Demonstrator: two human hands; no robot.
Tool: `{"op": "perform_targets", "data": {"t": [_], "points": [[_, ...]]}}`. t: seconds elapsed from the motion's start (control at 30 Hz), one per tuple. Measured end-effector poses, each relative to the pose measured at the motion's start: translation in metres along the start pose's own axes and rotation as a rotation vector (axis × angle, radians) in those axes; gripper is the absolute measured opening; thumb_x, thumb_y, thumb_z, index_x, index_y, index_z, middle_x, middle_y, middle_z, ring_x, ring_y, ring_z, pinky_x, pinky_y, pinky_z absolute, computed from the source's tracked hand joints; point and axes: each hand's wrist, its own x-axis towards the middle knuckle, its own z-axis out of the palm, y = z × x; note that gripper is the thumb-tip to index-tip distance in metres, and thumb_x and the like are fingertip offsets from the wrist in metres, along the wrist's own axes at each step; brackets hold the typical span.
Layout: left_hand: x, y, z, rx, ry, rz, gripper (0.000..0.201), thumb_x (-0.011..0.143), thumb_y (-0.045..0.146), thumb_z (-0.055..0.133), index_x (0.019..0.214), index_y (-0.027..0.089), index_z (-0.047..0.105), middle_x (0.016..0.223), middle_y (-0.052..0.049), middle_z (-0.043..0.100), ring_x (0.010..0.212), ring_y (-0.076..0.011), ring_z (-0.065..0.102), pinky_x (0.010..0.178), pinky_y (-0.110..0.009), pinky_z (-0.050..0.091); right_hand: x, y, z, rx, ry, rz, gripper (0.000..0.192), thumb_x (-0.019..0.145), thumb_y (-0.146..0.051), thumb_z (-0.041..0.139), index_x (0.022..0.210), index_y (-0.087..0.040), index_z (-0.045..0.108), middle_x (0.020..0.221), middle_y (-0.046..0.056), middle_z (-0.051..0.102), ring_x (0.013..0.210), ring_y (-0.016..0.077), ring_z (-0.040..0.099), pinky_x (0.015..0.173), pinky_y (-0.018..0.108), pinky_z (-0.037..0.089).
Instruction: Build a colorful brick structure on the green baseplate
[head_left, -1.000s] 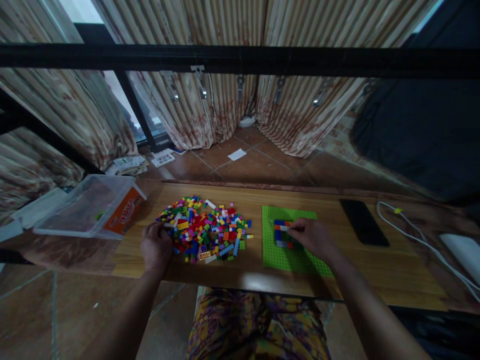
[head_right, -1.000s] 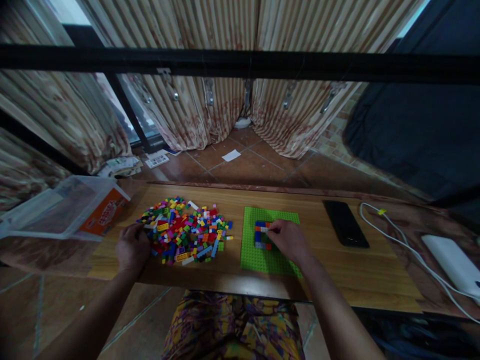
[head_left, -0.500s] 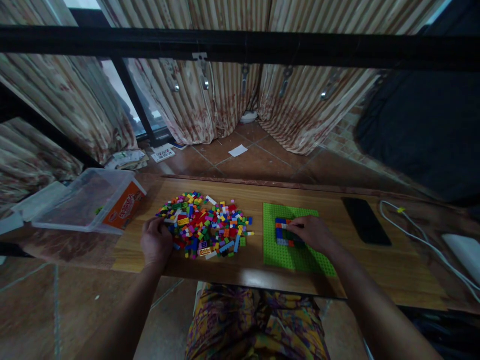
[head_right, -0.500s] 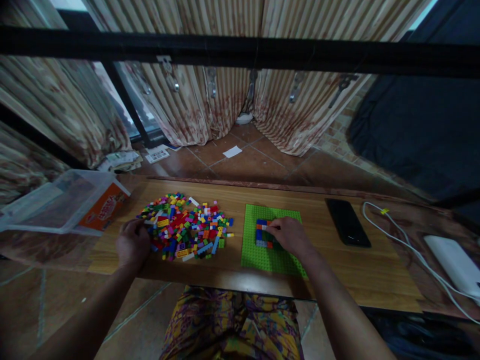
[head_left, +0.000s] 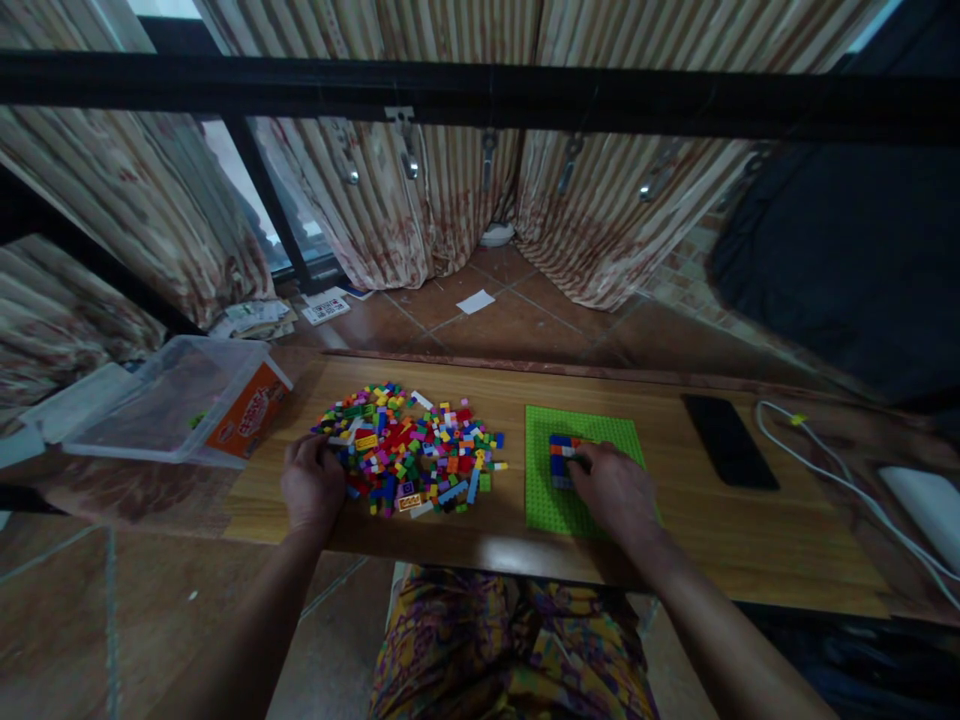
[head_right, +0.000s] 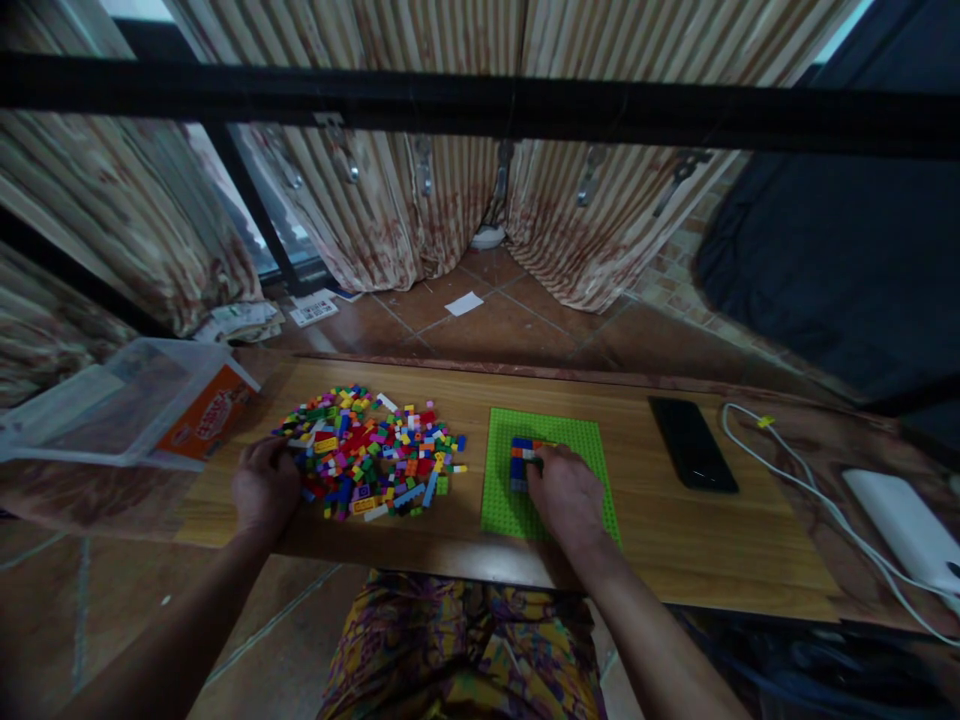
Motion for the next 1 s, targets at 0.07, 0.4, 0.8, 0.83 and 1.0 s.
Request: {"op": "perform_targets", "data": {"t": [0.07, 0.4, 0.8, 0.83, 1.0], "points": [[0.000, 0.001, -0.001, -0.012, -0.005, -0.004, 0.027, 0.080, 0.021, 0.045, 0.094, 0.015, 0.067, 0.106, -0.011, 0.064, 0.100, -0.0248, 0.060, 0.092, -0.038, 0.048, -0.003, -0.004, -0.001, -0.010, 0.029, 0.021, 0.024, 0.086, -0.028, 0.050, 0.096, -0.020, 0.070, 0.092, 0.010, 0.069, 0.080, 0.0223, 0.064, 0.063, 0.030, 0.042], [0.000, 0.004, -0.003, -0.011, -0.025, -0.026, 0.024, 0.080, 0.021, 0.045, 0.091, 0.016, 0.066, 0.107, -0.011, 0.064, 0.101, -0.0256, 0.059, 0.090, -0.039, 0.048, -0.003, -0.004, -0.004, -0.028, -0.022, 0.030, 0.029, 0.089, -0.030, 0.048, 0.099, -0.021, 0.073, 0.090, 0.010, 0.070, 0.077, 0.0219, 0.066, 0.064, 0.030, 0.043], [0.000, 0.004, -0.002, 0.004, -0.017, -0.020, 0.026, 0.079, 0.020, 0.044, 0.093, 0.014, 0.066, 0.108, -0.013, 0.064, 0.100, -0.0261, 0.060, 0.090, -0.039, 0.049, -0.014, 0.006, 0.012, 0.107, 0.130, 0.023, 0.029, 0.086, -0.035, 0.056, 0.107, -0.019, 0.067, 0.095, 0.008, 0.069, 0.079, 0.0224, 0.065, 0.066, 0.031, 0.046], [0.000, 0.004, -0.002, 0.005, -0.015, -0.019, 0.026, 0.080, 0.020, 0.044, 0.093, 0.014, 0.067, 0.108, -0.013, 0.064, 0.099, -0.0260, 0.060, 0.090, -0.039, 0.049, -0.015, 0.006, 0.013, 0.100, 0.136, 0.015, 0.028, 0.086, -0.035, 0.056, 0.107, -0.020, 0.067, 0.095, 0.008, 0.069, 0.079, 0.0221, 0.065, 0.065, 0.031, 0.045], [0.000, 0.003, -0.002, 0.000, -0.018, -0.015, 0.026, 0.079, 0.020, 0.046, 0.093, 0.015, 0.066, 0.108, -0.012, 0.064, 0.100, -0.0256, 0.060, 0.089, -0.038, 0.049, -0.016, 0.000, 0.012, 0.063, 0.145, 0.025, 0.024, 0.086, -0.031, 0.053, 0.102, -0.021, 0.069, 0.093, 0.008, 0.068, 0.078, 0.0214, 0.064, 0.064, 0.030, 0.044]]}}
